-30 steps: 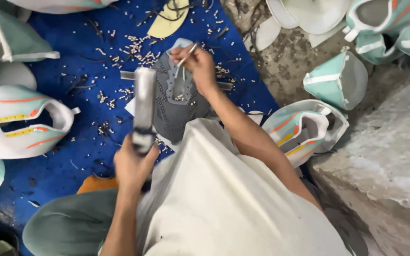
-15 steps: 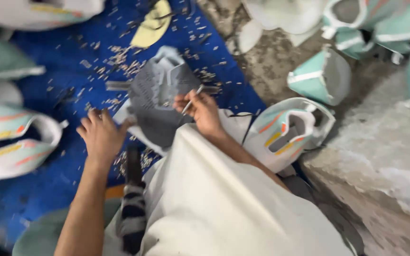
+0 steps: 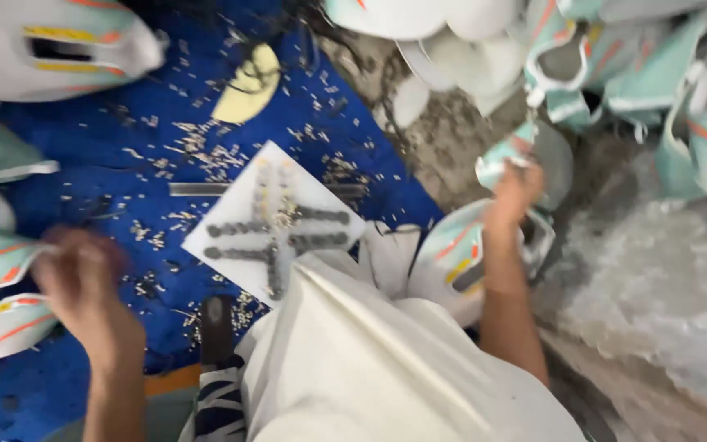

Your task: The person sits on the floor of a workshop surrounded by piles of foam shoe uppers and trims excess material from the edges of a white foam shoe upper using a large flat blade, holding the part steady with the other hand. They occasionally reposition the part, use a small pointed tool on it, and set finished pieces aside.

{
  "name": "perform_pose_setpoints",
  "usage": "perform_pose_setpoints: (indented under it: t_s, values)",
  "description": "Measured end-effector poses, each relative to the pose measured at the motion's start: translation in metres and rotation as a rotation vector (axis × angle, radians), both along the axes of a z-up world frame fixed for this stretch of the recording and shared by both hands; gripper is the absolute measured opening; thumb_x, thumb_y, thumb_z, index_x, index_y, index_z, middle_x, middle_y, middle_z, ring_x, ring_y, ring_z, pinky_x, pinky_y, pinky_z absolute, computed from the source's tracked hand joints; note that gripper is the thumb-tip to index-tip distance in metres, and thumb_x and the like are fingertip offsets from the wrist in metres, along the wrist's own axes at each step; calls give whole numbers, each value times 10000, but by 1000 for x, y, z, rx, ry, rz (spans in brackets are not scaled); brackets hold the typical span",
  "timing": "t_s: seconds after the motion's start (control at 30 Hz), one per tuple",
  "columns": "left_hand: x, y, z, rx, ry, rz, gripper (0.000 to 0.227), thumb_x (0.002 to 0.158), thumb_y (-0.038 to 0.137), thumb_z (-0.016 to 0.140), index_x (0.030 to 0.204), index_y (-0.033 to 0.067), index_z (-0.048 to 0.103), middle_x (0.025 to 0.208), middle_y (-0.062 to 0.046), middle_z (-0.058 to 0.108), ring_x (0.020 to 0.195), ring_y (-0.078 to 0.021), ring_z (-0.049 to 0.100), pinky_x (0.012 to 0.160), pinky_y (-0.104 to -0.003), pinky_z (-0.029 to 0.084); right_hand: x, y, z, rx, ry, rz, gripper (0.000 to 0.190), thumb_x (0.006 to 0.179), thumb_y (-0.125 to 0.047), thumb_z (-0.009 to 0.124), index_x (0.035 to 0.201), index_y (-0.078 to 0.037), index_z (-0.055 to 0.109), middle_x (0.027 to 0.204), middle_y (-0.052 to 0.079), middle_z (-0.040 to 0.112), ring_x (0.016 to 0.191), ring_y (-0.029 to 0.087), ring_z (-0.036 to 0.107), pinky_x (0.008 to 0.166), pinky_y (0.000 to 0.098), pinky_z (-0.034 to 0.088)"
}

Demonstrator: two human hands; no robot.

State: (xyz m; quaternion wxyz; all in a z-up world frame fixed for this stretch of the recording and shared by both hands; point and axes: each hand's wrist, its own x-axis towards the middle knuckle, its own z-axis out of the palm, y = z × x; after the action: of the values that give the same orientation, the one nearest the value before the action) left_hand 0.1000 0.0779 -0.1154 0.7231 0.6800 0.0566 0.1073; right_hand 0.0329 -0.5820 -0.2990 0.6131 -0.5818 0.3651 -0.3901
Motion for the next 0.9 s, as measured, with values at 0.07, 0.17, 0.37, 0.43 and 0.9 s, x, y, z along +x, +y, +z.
perform_pose_setpoints:
  t_s: [0.07,0.17,0.37,0.43,0.9]
  values:
    - [-40,12,-6,36,183,-20,142,1099,123,628,1187,14,603,978,-52,643,839,-113,575,755,-256,473,7,-13,39,-520,106,-12,367,880,23,783,1212,2,630,1081,76,643,899,171,585,772,352,463]
    - [-67,12,-16,49,426,-75,165,1044,128,613,1144,8,664,933,-56,689,792,-105,602,715,-257,488,-3,-14,52,-683,459,33,364,864,13,783,1203,52,654,1154,143,700,1007,240,658,881,422,519]
    - [-33,-44,45,6,244,-281,294,986,158,612,1229,-6,595,1046,-22,677,948,-98,650,834,-253,520,4,186,119,-557,260,509,324,955,-67,744,1246,10,625,1166,139,681,1023,234,673,901,361,551]
    - [-23,-56,66,-77,166,-350,424,918,160,621,1306,16,529,1138,6,652,1021,-89,651,870,-244,513,14,259,150,-369,160,714,375,945,-71,748,1288,-15,605,1235,131,656,1088,226,660,931,357,546]
    - [-39,-42,46,120,159,-270,289,958,120,706,1205,-26,678,1023,-59,717,905,-83,634,793,-252,516,35,312,223,-348,365,999,632,689,-123,944,1217,-48,606,1167,132,626,859,230,589,706,342,517]
